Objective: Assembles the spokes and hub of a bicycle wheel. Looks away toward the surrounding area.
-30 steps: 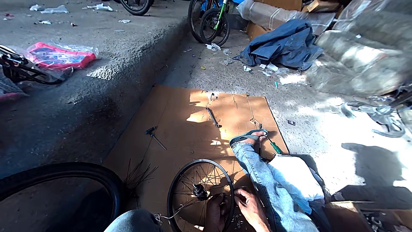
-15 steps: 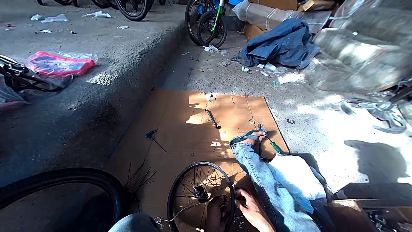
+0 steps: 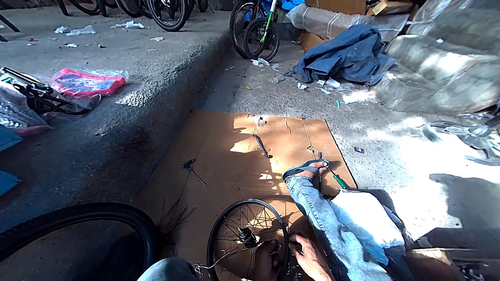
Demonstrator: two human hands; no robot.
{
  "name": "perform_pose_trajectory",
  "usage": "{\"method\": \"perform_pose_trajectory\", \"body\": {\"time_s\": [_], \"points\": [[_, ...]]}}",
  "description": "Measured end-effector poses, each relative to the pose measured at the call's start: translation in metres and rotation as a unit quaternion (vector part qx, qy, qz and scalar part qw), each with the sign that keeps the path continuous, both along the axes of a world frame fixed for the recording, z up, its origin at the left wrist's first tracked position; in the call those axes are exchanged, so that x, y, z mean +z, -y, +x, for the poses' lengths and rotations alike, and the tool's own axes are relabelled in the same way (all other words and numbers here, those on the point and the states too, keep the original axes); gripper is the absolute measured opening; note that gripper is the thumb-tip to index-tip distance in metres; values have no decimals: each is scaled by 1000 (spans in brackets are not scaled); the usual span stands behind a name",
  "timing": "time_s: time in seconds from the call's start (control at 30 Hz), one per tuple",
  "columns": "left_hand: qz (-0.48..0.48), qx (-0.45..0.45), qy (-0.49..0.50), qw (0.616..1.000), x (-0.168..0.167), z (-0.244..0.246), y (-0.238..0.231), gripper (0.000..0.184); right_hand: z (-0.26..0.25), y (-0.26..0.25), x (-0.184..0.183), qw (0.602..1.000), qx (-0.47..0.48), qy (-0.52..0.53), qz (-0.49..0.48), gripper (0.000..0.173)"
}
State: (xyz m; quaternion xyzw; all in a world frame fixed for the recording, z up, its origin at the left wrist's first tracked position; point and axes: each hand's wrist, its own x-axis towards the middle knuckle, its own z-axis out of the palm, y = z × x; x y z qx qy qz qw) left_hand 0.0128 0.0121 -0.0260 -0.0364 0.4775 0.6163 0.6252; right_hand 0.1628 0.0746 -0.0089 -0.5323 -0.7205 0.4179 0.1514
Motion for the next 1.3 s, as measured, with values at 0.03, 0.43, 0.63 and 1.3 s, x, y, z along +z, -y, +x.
{"method": "perform_pose_trajectory", "body": {"time_s": [0.03, 0.43, 0.63, 1.3], "points": [[-2, 0, -1, 1000, -1, 0, 0, 15, 0, 1, 1, 1000, 3, 8, -4, 24], [-8, -3, -14, 1000, 0, 0, -2, 17, -1, 2, 0, 999, -8, -28, -27, 29], [-13, -4, -22, 1000, 1, -1, -1, 14, -5, 0, 3, 998, -19, -35, -38, 18], [24, -310, -760, 571, 13, -1, 2, 25, -3, -1, -5, 995, -33, -69, -63, 18]]}}
